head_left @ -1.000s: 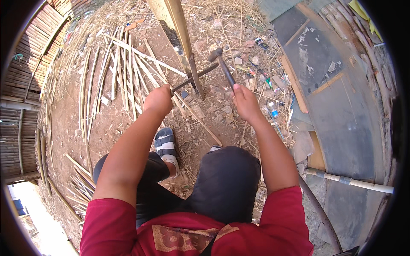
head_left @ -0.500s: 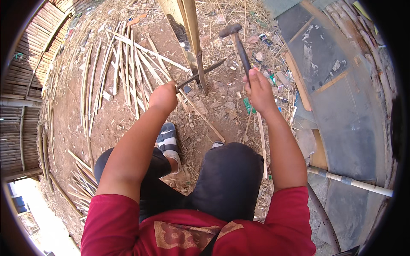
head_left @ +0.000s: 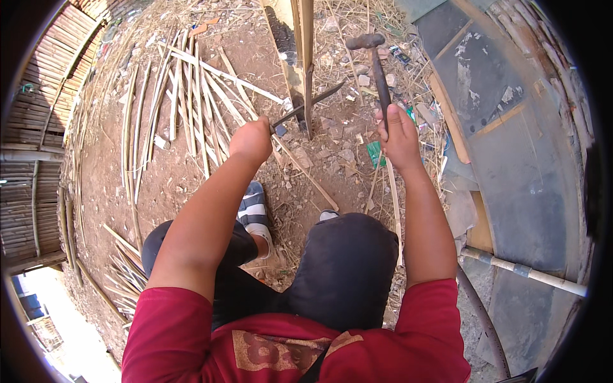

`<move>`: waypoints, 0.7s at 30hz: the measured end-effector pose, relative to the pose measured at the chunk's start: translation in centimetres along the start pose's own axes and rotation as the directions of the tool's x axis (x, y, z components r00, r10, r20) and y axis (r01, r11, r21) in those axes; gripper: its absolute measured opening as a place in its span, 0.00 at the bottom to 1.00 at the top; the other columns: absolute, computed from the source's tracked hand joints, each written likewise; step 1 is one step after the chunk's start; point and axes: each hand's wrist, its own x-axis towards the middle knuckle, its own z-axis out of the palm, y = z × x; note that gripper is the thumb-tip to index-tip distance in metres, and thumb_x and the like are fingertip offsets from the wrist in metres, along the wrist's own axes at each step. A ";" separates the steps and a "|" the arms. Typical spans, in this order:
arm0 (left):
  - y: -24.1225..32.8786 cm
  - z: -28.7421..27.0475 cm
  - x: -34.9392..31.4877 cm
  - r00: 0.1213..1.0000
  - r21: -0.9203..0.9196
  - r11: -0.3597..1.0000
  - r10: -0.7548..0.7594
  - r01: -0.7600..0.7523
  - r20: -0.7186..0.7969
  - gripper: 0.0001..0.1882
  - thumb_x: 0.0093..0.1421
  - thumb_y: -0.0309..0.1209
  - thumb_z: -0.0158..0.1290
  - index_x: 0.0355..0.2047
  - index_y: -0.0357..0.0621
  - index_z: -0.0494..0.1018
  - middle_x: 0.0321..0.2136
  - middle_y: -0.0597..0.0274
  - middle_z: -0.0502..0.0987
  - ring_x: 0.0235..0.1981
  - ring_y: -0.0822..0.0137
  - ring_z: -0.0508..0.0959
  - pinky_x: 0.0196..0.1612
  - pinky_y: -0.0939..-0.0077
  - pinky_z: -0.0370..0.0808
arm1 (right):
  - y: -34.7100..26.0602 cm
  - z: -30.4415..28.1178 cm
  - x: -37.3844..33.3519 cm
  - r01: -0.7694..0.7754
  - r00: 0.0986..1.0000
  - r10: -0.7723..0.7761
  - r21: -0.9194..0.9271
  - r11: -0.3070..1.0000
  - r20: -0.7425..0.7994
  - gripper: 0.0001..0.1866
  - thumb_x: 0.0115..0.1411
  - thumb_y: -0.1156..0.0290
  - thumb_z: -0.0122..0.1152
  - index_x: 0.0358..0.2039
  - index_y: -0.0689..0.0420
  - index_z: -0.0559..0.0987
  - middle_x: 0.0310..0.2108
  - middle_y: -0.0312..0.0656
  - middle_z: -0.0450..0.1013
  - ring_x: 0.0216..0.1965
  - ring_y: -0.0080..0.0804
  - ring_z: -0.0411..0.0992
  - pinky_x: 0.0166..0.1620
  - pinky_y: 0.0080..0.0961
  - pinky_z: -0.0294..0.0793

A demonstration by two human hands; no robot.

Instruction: The person uses a large blade to shave and whittle strips of bamboo and then uses a hammer and the blade to split a thicker piece of bamboo.

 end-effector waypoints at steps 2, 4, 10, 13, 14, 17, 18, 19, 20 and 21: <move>0.1 0.2 0.5 1.000 -0.001 1.000 0.002 -0.002 0.007 0.10 0.64 0.25 0.50 0.45 0.38 0.75 0.40 0.39 0.83 0.44 0.43 0.84 0.48 0.51 0.80 | 0.1 0.1 0.2 0.065 0.997 -0.065 0.002 0.998 -0.029 0.27 0.78 0.48 0.41 0.37 0.59 0.76 0.20 0.29 0.65 0.22 0.20 0.65 0.28 0.23 0.65; 0.4 0.4 0.8 1.000 0.026 1.000 0.014 -0.014 0.014 0.11 0.63 0.24 0.51 0.45 0.38 0.75 0.40 0.41 0.84 0.43 0.44 0.85 0.47 0.53 0.82 | 3.7 0.9 0.5 0.114 0.991 -0.119 -0.074 0.991 -0.056 0.27 0.77 0.48 0.41 0.37 0.59 0.76 0.20 0.32 0.67 0.22 0.23 0.67 0.29 0.26 0.67; 0.3 0.2 0.1 0.999 0.072 0.997 -0.021 0.018 0.034 0.12 0.63 0.24 0.50 0.46 0.39 0.75 0.42 0.41 0.83 0.46 0.45 0.84 0.48 0.53 0.81 | 3.1 1.4 1.1 -0.027 1.000 0.020 -0.403 0.915 -0.022 0.26 0.76 0.48 0.44 0.38 0.59 0.77 0.21 0.42 0.71 0.25 0.32 0.73 0.33 0.34 0.71; 0.0 0.3 0.2 0.999 0.044 0.999 -0.014 0.012 0.035 0.12 0.63 0.23 0.49 0.46 0.39 0.75 0.42 0.42 0.83 0.46 0.45 0.84 0.49 0.53 0.81 | 0.8 0.0 1.9 0.042 0.999 -0.045 -0.149 0.988 -0.020 0.25 0.76 0.49 0.44 0.37 0.59 0.77 0.21 0.40 0.71 0.24 0.32 0.71 0.33 0.34 0.71; -0.1 0.4 0.3 1.000 0.036 0.999 -0.006 0.005 0.029 0.12 0.63 0.23 0.49 0.46 0.39 0.75 0.41 0.42 0.83 0.46 0.45 0.84 0.49 0.54 0.81 | 0.2 0.1 1.8 0.051 0.998 -0.053 -0.102 0.994 -0.019 0.25 0.76 0.50 0.44 0.37 0.60 0.77 0.21 0.40 0.70 0.24 0.31 0.71 0.33 0.34 0.71; -0.2 0.6 0.5 0.999 0.031 1.000 0.004 -0.006 0.038 0.11 0.63 0.24 0.49 0.45 0.38 0.75 0.40 0.40 0.83 0.44 0.43 0.84 0.48 0.52 0.81 | 4.5 1.6 1.1 0.055 0.998 -0.063 -0.250 0.967 -0.025 0.25 0.77 0.51 0.44 0.36 0.60 0.78 0.21 0.38 0.70 0.25 0.31 0.70 0.34 0.33 0.70; -0.2 0.7 0.7 0.999 0.018 1.000 0.007 -0.008 0.035 0.10 0.64 0.25 0.49 0.44 0.37 0.74 0.39 0.38 0.82 0.43 0.42 0.83 0.48 0.51 0.80 | 6.6 2.1 1.1 0.055 0.998 -0.067 -0.346 0.936 -0.022 0.25 0.77 0.51 0.43 0.37 0.60 0.78 0.21 0.38 0.70 0.25 0.30 0.70 0.34 0.32 0.70; -0.3 0.8 0.9 0.999 0.020 1.000 0.023 -0.024 0.024 0.10 0.64 0.25 0.49 0.44 0.37 0.74 0.39 0.38 0.82 0.43 0.42 0.83 0.48 0.51 0.80 | 7.5 2.1 1.5 0.020 1.000 -0.021 -0.445 0.895 0.003 0.25 0.77 0.51 0.43 0.37 0.60 0.78 0.21 0.38 0.70 0.25 0.31 0.70 0.34 0.32 0.70; -0.5 1.1 0.7 0.999 0.031 0.999 0.042 -0.043 0.026 0.10 0.64 0.25 0.49 0.44 0.37 0.74 0.39 0.38 0.83 0.43 0.43 0.84 0.48 0.52 0.80 | 8.3 2.1 1.4 -0.023 0.999 0.038 -0.534 0.845 0.017 0.25 0.77 0.51 0.43 0.37 0.60 0.78 0.21 0.37 0.69 0.25 0.31 0.70 0.34 0.32 0.70; -0.7 1.3 0.7 0.998 0.041 0.997 0.060 -0.061 0.029 0.10 0.64 0.25 0.49 0.44 0.37 0.75 0.39 0.38 0.83 0.43 0.43 0.84 0.48 0.52 0.81 | 9.0 1.9 1.3 -0.062 0.995 0.099 -0.618 0.784 0.025 0.26 0.77 0.51 0.43 0.37 0.60 0.78 0.21 0.37 0.69 0.25 0.31 0.70 0.34 0.32 0.70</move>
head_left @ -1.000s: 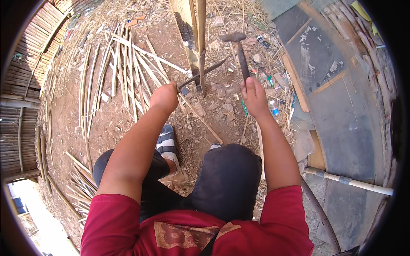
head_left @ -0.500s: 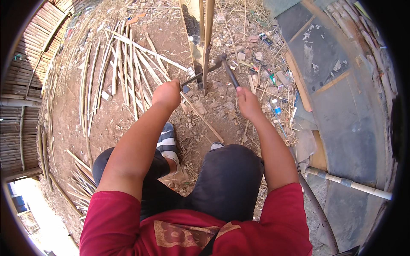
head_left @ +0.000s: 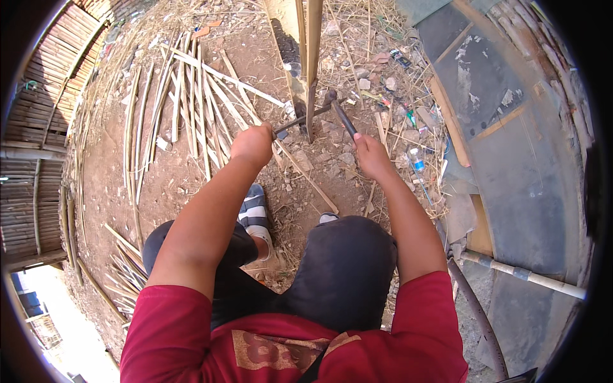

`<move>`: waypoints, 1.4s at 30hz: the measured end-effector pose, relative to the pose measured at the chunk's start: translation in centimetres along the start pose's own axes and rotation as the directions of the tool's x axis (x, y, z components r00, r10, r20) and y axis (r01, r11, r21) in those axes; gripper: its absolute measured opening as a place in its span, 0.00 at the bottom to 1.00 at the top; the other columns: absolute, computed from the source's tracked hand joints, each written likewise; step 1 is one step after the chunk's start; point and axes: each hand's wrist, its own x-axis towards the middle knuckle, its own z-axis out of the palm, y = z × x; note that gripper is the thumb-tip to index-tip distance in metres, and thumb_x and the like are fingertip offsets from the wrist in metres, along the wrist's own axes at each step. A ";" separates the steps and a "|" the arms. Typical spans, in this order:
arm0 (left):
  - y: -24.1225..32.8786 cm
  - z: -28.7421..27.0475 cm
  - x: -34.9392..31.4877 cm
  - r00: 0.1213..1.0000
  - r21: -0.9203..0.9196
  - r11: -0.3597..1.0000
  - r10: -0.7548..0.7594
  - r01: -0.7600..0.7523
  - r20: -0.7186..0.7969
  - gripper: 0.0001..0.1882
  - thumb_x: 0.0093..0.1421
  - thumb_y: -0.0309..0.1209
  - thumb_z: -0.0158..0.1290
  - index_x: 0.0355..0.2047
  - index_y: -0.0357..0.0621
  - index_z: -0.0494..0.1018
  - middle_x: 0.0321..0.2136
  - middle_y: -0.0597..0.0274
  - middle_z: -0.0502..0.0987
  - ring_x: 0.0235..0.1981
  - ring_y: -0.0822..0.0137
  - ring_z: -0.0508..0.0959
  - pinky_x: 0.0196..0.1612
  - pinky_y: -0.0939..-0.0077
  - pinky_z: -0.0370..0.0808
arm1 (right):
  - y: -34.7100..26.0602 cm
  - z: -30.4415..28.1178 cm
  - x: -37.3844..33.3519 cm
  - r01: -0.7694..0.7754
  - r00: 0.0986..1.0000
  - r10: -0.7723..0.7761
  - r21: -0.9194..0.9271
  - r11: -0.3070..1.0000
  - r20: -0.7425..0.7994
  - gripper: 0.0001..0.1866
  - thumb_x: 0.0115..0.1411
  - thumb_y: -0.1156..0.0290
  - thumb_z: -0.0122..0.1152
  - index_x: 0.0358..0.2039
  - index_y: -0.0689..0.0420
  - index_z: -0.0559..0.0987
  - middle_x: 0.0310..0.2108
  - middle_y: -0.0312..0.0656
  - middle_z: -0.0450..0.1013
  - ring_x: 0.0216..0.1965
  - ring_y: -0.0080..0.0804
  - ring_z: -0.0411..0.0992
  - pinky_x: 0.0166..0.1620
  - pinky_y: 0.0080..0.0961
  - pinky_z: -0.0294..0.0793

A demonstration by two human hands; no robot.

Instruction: The person uses a large blade to shave and whittle strips of bamboo and then uses a hammer and the blade to split a thicker piece of bamboo.

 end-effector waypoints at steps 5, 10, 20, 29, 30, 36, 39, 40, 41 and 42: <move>0.4 0.6 0.3 0.996 0.003 0.997 -0.079 0.079 0.029 0.11 0.64 0.24 0.51 0.46 0.41 0.76 0.41 0.43 0.84 0.45 0.44 0.84 0.47 0.54 0.82 | -2.0 -3.5 -0.3 0.039 0.999 -0.021 0.469 0.883 -0.043 0.29 0.77 0.47 0.42 0.38 0.60 0.79 0.22 0.34 0.68 0.25 0.24 0.67 0.32 0.26 0.68; 0.6 0.3 1.2 0.999 0.013 0.999 -0.041 0.040 0.019 0.11 0.65 0.26 0.52 0.47 0.43 0.77 0.42 0.45 0.84 0.45 0.47 0.84 0.48 0.55 0.81 | 0.0 -1.3 -0.2 0.060 0.998 -0.050 0.239 0.969 -0.049 0.28 0.77 0.48 0.42 0.38 0.60 0.79 0.23 0.34 0.68 0.25 0.21 0.66 0.32 0.24 0.67; 1.3 0.1 1.8 0.997 -0.007 0.998 -0.067 0.068 0.049 0.12 0.65 0.26 0.52 0.48 0.44 0.77 0.44 0.46 0.84 0.46 0.48 0.85 0.48 0.55 0.81 | -3.8 -5.7 -0.2 0.125 0.992 -0.085 0.568 0.813 -0.097 0.27 0.78 0.48 0.40 0.37 0.59 0.76 0.21 0.31 0.65 0.22 0.20 0.63 0.28 0.23 0.64; 1.0 -0.4 2.2 0.995 -0.016 0.996 -0.083 0.084 0.063 0.14 0.64 0.26 0.53 0.50 0.43 0.77 0.45 0.47 0.83 0.49 0.48 0.84 0.51 0.57 0.81 | -3.7 -3.8 1.4 -0.036 0.998 0.056 0.467 0.883 -0.028 0.28 0.77 0.48 0.39 0.36 0.59 0.77 0.22 0.36 0.70 0.24 0.25 0.68 0.32 0.26 0.68; 0.9 -0.4 2.2 0.992 -0.020 0.995 -0.099 0.101 0.082 0.15 0.64 0.25 0.53 0.51 0.45 0.78 0.47 0.48 0.83 0.50 0.50 0.84 0.52 0.58 0.81 | -4.2 -4.3 1.2 0.003 0.999 0.026 0.531 0.848 -0.047 0.27 0.78 0.48 0.39 0.36 0.59 0.77 0.22 0.36 0.70 0.23 0.24 0.68 0.31 0.25 0.68; 0.3 0.5 3.1 0.997 0.007 0.999 -0.036 0.035 0.063 0.14 0.62 0.26 0.54 0.48 0.40 0.77 0.42 0.42 0.83 0.46 0.45 0.84 0.49 0.54 0.81 | 2.0 0.3 2.1 -0.040 0.999 0.040 0.011 0.999 0.011 0.32 0.75 0.43 0.40 0.38 0.61 0.77 0.28 0.44 0.77 0.33 0.40 0.78 0.42 0.37 0.74; 0.0 1.3 3.4 0.996 -0.021 0.997 -0.077 0.078 0.034 0.14 0.62 0.26 0.54 0.48 0.42 0.77 0.42 0.44 0.84 0.45 0.45 0.84 0.49 0.54 0.81 | -0.9 -2.8 2.3 -0.022 0.998 0.031 0.199 0.980 -0.046 0.30 0.76 0.45 0.41 0.36 0.61 0.77 0.25 0.41 0.74 0.29 0.34 0.74 0.37 0.33 0.72; 0.1 1.4 3.5 0.996 -0.022 0.996 -0.085 0.086 0.033 0.14 0.62 0.26 0.54 0.48 0.42 0.77 0.42 0.44 0.84 0.45 0.46 0.84 0.49 0.55 0.81 | -3.0 -4.3 1.6 -0.026 0.998 0.044 0.332 0.943 -0.049 0.29 0.76 0.47 0.42 0.36 0.61 0.77 0.22 0.36 0.69 0.25 0.26 0.69 0.32 0.29 0.68; 0.3 1.4 3.6 0.995 -0.024 0.996 -0.089 0.090 0.033 0.14 0.62 0.26 0.54 0.48 0.42 0.77 0.42 0.44 0.84 0.45 0.46 0.84 0.49 0.55 0.81 | -4.0 -5.0 1.3 0.017 0.997 0.017 0.398 0.917 -0.082 0.28 0.76 0.47 0.43 0.36 0.61 0.77 0.21 0.35 0.68 0.25 0.25 0.67 0.32 0.28 0.67; 0.6 1.4 3.7 0.995 -0.026 0.995 -0.092 0.093 0.034 0.14 0.62 0.26 0.54 0.48 0.42 0.77 0.42 0.45 0.84 0.45 0.46 0.84 0.49 0.55 0.81 | -4.8 -5.6 1.2 0.061 0.993 -0.008 0.459 0.886 -0.118 0.28 0.77 0.48 0.43 0.36 0.61 0.76 0.21 0.34 0.67 0.24 0.23 0.65 0.31 0.27 0.66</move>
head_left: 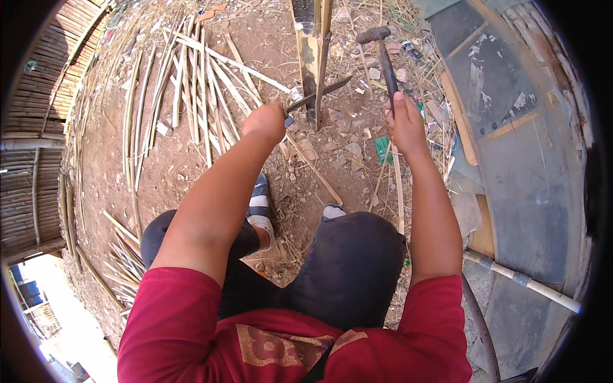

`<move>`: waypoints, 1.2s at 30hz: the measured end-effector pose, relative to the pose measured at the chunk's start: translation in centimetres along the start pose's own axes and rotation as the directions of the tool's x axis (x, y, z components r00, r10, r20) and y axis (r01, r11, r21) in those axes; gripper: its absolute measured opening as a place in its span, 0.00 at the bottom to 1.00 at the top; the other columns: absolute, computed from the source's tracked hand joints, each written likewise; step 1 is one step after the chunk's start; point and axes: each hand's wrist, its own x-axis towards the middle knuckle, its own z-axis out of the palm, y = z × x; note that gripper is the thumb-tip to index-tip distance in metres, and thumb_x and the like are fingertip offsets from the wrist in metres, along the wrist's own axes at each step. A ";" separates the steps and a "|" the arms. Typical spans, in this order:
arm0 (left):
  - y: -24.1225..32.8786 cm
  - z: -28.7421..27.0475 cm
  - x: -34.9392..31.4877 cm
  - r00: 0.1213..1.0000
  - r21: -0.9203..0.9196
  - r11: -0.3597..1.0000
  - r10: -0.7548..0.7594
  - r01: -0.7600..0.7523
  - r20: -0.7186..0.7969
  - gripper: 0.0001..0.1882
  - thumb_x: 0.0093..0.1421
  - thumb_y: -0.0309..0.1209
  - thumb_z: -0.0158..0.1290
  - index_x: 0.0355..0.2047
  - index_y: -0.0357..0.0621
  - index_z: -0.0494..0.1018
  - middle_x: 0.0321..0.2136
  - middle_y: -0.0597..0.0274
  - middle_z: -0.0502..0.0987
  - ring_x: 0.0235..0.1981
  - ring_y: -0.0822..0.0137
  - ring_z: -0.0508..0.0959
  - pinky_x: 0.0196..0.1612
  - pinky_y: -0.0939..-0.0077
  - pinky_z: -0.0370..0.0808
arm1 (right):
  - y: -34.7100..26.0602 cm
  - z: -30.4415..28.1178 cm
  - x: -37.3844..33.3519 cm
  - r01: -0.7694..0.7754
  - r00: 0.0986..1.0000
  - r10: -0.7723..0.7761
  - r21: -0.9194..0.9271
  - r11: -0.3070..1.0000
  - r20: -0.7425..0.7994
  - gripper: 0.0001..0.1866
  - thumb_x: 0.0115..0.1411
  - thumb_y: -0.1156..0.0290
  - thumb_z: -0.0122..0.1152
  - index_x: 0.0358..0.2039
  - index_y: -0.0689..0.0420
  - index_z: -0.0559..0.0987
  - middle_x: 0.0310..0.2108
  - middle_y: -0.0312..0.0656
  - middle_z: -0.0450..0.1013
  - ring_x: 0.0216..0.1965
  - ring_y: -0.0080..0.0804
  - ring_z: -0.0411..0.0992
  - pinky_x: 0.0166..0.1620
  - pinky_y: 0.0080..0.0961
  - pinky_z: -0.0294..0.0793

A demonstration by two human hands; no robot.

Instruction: The person uses a large blade to shave and whittle strips of bamboo and then uses a hammer and the blade to split a thicker piece of bamboo.

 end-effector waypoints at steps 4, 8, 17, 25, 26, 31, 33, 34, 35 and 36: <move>0.9 -0.7 -0.1 0.998 0.012 0.999 0.043 -0.044 0.035 0.14 0.63 0.26 0.53 0.48 0.42 0.77 0.42 0.44 0.84 0.45 0.46 0.84 0.49 0.54 0.81 | 7.3 2.2 1.0 0.063 0.998 -0.051 -0.375 0.925 0.043 0.28 0.77 0.47 0.42 0.36 0.61 0.76 0.21 0.33 0.66 0.23 0.22 0.64 0.30 0.25 0.65; 0.3 -0.7 -0.2 0.998 0.065 0.998 0.015 -0.019 0.061 0.14 0.63 0.25 0.53 0.49 0.43 0.79 0.45 0.47 0.84 0.48 0.48 0.84 0.50 0.56 0.82 | 7.4 2.9 1.3 -0.035 0.984 0.096 -0.366 0.930 0.151 0.25 0.77 0.46 0.41 0.39 0.56 0.74 0.18 0.29 0.62 0.15 0.16 0.57 0.19 0.19 0.56; -0.9 -0.2 0.0 0.999 0.006 1.000 0.015 -0.015 0.048 0.16 0.60 0.24 0.53 0.49 0.40 0.76 0.42 0.43 0.83 0.47 0.45 0.83 0.49 0.52 0.81 | 7.9 1.9 0.8 -0.017 0.988 0.064 -0.308 0.951 0.141 0.29 0.77 0.47 0.40 0.36 0.60 0.77 0.21 0.36 0.67 0.25 0.28 0.68 0.35 0.30 0.70; -0.8 -0.6 0.0 0.998 0.032 0.999 -0.019 0.017 0.055 0.15 0.62 0.25 0.51 0.50 0.43 0.77 0.44 0.44 0.83 0.49 0.46 0.83 0.51 0.55 0.81 | 1.4 -0.1 0.8 -0.180 0.982 0.177 0.035 0.983 0.064 0.28 0.77 0.48 0.41 0.35 0.60 0.77 0.21 0.36 0.67 0.26 0.27 0.70 0.33 0.31 0.70; -0.8 -0.6 -0.1 0.998 0.047 0.999 -0.014 0.011 0.056 0.15 0.64 0.26 0.52 0.50 0.45 0.77 0.45 0.46 0.83 0.49 0.47 0.83 0.51 0.56 0.81 | 0.6 0.2 0.9 -0.159 0.986 0.152 0.127 0.979 0.061 0.28 0.77 0.47 0.41 0.35 0.60 0.77 0.21 0.36 0.67 0.26 0.27 0.70 0.33 0.31 0.70; -0.4 -0.9 -0.6 0.997 0.044 0.999 -0.017 0.014 0.070 0.14 0.62 0.24 0.51 0.48 0.42 0.77 0.44 0.44 0.83 0.49 0.46 0.83 0.52 0.54 0.80 | 5.9 2.9 0.7 0.034 0.996 0.005 -0.453 0.891 0.086 0.30 0.76 0.45 0.39 0.36 0.59 0.77 0.28 0.42 0.75 0.33 0.36 0.76 0.41 0.39 0.73; -1.1 -0.3 -0.5 0.997 0.058 0.998 -0.012 0.008 0.079 0.14 0.62 0.24 0.51 0.48 0.42 0.77 0.44 0.45 0.83 0.49 0.46 0.83 0.52 0.54 0.80 | 6.0 2.1 1.0 -0.083 0.987 0.134 -0.452 0.888 0.084 0.31 0.76 0.44 0.38 0.36 0.59 0.78 0.29 0.44 0.76 0.35 0.39 0.77 0.43 0.40 0.72; -1.3 0.2 -0.4 0.998 0.062 0.998 0.013 -0.017 0.062 0.14 0.62 0.26 0.52 0.48 0.42 0.77 0.44 0.44 0.83 0.48 0.47 0.83 0.51 0.53 0.80 | 6.8 1.4 1.5 -0.078 0.996 0.087 -0.257 0.963 0.024 0.28 0.76 0.44 0.42 0.37 0.57 0.76 0.20 0.30 0.66 0.20 0.20 0.65 0.26 0.23 0.65; -1.5 0.4 -0.4 0.997 0.064 0.998 0.005 -0.010 0.071 0.14 0.62 0.25 0.52 0.48 0.42 0.77 0.44 0.44 0.83 0.48 0.47 0.83 0.51 0.53 0.81 | 5.2 1.1 1.2 -0.081 0.996 0.085 -0.139 0.987 0.030 0.27 0.77 0.45 0.41 0.37 0.57 0.76 0.22 0.32 0.68 0.22 0.22 0.67 0.28 0.26 0.67; -1.5 0.3 -0.4 0.997 0.063 0.998 0.001 -0.006 0.078 0.14 0.62 0.25 0.52 0.48 0.42 0.77 0.44 0.44 0.83 0.48 0.47 0.83 0.50 0.53 0.81 | 1.8 0.0 0.8 -0.082 0.996 0.083 -0.022 0.996 0.031 0.27 0.77 0.47 0.40 0.37 0.58 0.76 0.23 0.34 0.69 0.24 0.24 0.69 0.30 0.28 0.68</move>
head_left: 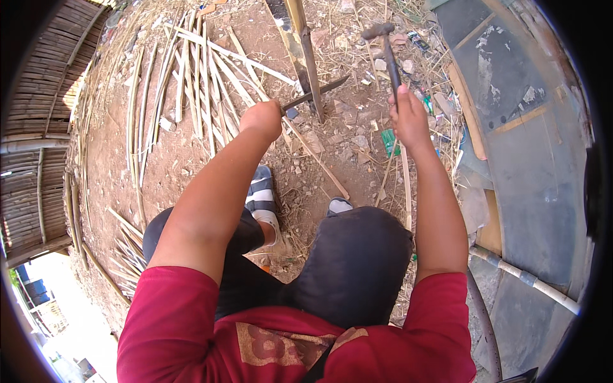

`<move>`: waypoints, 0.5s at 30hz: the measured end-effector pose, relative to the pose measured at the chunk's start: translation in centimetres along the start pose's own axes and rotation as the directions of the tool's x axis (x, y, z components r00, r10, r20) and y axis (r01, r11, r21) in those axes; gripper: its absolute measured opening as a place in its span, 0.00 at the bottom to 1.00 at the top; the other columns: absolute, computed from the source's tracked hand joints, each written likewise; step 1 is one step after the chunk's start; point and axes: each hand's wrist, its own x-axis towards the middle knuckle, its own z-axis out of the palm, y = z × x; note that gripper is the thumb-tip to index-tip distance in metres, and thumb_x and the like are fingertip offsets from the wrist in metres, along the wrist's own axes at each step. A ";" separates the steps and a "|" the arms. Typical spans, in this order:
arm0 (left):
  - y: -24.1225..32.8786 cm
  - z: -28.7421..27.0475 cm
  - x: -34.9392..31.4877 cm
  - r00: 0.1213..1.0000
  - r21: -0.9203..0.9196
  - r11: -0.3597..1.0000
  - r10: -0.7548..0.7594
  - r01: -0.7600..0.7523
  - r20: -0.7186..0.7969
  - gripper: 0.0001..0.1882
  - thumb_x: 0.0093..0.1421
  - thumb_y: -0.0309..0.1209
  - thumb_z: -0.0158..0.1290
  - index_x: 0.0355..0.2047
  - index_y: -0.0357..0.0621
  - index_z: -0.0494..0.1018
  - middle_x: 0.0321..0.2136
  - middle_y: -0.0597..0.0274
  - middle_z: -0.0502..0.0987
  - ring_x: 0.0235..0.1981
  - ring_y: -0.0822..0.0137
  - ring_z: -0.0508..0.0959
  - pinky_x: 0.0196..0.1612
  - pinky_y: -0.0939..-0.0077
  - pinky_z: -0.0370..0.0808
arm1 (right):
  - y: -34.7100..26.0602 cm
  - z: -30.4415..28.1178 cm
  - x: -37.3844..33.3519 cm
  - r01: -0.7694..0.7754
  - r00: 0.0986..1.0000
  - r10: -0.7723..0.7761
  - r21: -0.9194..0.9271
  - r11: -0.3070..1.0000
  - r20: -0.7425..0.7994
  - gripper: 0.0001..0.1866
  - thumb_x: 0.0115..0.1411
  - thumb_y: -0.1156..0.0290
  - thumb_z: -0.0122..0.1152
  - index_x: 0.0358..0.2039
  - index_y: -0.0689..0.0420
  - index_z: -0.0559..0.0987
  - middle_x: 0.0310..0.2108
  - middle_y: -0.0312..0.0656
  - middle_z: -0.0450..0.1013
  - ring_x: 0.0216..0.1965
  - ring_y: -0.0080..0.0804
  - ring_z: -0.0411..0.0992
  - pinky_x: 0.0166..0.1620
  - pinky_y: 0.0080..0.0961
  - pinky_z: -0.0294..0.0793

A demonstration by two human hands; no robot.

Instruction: The person uses a large blade to shave and whittle strips of bamboo and then uses a hammer and the blade to split a thicker piece of bamboo.

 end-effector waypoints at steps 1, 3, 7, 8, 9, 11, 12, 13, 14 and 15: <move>0.1 -0.3 0.2 1.000 -0.004 1.000 -0.002 0.002 0.001 0.14 0.62 0.25 0.52 0.48 0.42 0.77 0.44 0.45 0.83 0.48 0.47 0.83 0.50 0.53 0.81 | -2.0 -0.7 -0.3 0.009 1.000 -0.009 0.115 0.993 -0.002 0.27 0.77 0.48 0.39 0.38 0.59 0.75 0.24 0.36 0.70 0.26 0.27 0.71 0.32 0.31 0.70; -0.1 0.2 0.4 1.000 0.002 1.000 -0.007 0.007 -0.012 0.15 0.61 0.24 0.52 0.49 0.43 0.77 0.44 0.45 0.83 0.48 0.48 0.83 0.49 0.54 0.81 | -1.9 -0.1 -0.2 0.113 0.993 -0.110 0.102 0.988 -0.036 0.25 0.78 0.49 0.40 0.38 0.59 0.75 0.22 0.34 0.68 0.25 0.23 0.69 0.30 0.28 0.68; 1.7 -1.4 0.0 0.999 0.040 0.999 -0.013 0.012 0.031 0.15 0.65 0.26 0.52 0.51 0.47 0.79 0.48 0.49 0.83 0.50 0.50 0.83 0.51 0.58 0.81 | 8.5 4.2 1.0 0.139 0.990 -0.134 -0.197 0.970 0.040 0.28 0.77 0.47 0.39 0.38 0.59 0.76 0.20 0.35 0.68 0.24 0.27 0.69 0.31 0.31 0.69; 1.3 -0.8 0.5 0.999 0.041 0.999 -0.017 0.015 0.031 0.15 0.65 0.26 0.52 0.51 0.47 0.78 0.48 0.49 0.83 0.50 0.50 0.83 0.51 0.58 0.81 | 11.4 5.2 1.6 0.087 0.992 -0.039 -0.411 0.908 0.123 0.29 0.77 0.46 0.38 0.38 0.59 0.77 0.20 0.36 0.68 0.24 0.28 0.70 0.31 0.32 0.69; 0.7 -0.3 0.6 0.999 0.048 0.999 -0.027 0.026 0.037 0.15 0.65 0.26 0.52 0.51 0.47 0.78 0.47 0.49 0.83 0.50 0.50 0.83 0.52 0.58 0.81 | 10.4 5.2 1.8 0.023 0.996 0.008 -0.363 0.931 0.084 0.30 0.77 0.45 0.38 0.38 0.59 0.77 0.20 0.36 0.68 0.24 0.29 0.70 0.32 0.32 0.70; 0.4 -0.2 0.4 0.999 0.032 0.999 -0.032 0.032 0.016 0.15 0.65 0.26 0.52 0.51 0.46 0.78 0.47 0.49 0.83 0.50 0.50 0.83 0.51 0.57 0.81 | 6.2 3.9 1.2 -0.113 0.993 0.119 -0.257 0.960 0.006 0.31 0.76 0.44 0.38 0.37 0.60 0.77 0.21 0.37 0.69 0.24 0.31 0.70 0.32 0.33 0.70; 0.4 0.1 0.6 0.999 0.038 0.999 -0.028 0.027 0.021 0.15 0.65 0.26 0.52 0.51 0.46 0.78 0.47 0.49 0.83 0.50 0.50 0.83 0.51 0.57 0.81 | 5.7 2.7 1.7 -0.118 0.992 0.121 -0.099 0.988 0.026 0.31 0.76 0.44 0.39 0.37 0.60 0.77 0.20 0.37 0.68 0.23 0.31 0.70 0.32 0.32 0.70; 0.5 0.3 0.6 0.999 0.042 0.999 -0.025 0.024 0.023 0.15 0.65 0.26 0.52 0.51 0.46 0.78 0.47 0.49 0.83 0.50 0.50 0.83 0.51 0.57 0.81 | 3.9 2.1 1.8 -0.068 0.998 0.068 -0.027 0.997 0.002 0.31 0.76 0.44 0.38 0.36 0.60 0.77 0.21 0.36 0.68 0.23 0.30 0.69 0.31 0.31 0.69; 1.2 -0.5 0.0 0.999 0.025 0.999 -0.039 0.038 0.032 0.15 0.65 0.27 0.52 0.52 0.47 0.78 0.47 0.49 0.83 0.50 0.50 0.83 0.51 0.57 0.81 | 1.7 1.1 1.6 -0.015 0.999 0.017 0.039 0.999 -0.031 0.31 0.76 0.43 0.38 0.36 0.60 0.76 0.21 0.36 0.68 0.23 0.30 0.69 0.31 0.31 0.69; 1.2 -0.1 0.1 0.999 0.017 1.000 -0.025 0.024 0.025 0.15 0.64 0.26 0.52 0.50 0.44 0.77 0.45 0.47 0.83 0.49 0.48 0.83 0.51 0.56 0.81 | 0.6 0.7 1.4 0.043 0.997 -0.037 0.102 0.994 -0.067 0.32 0.76 0.43 0.38 0.35 0.60 0.76 0.21 0.36 0.68 0.23 0.30 0.69 0.31 0.31 0.69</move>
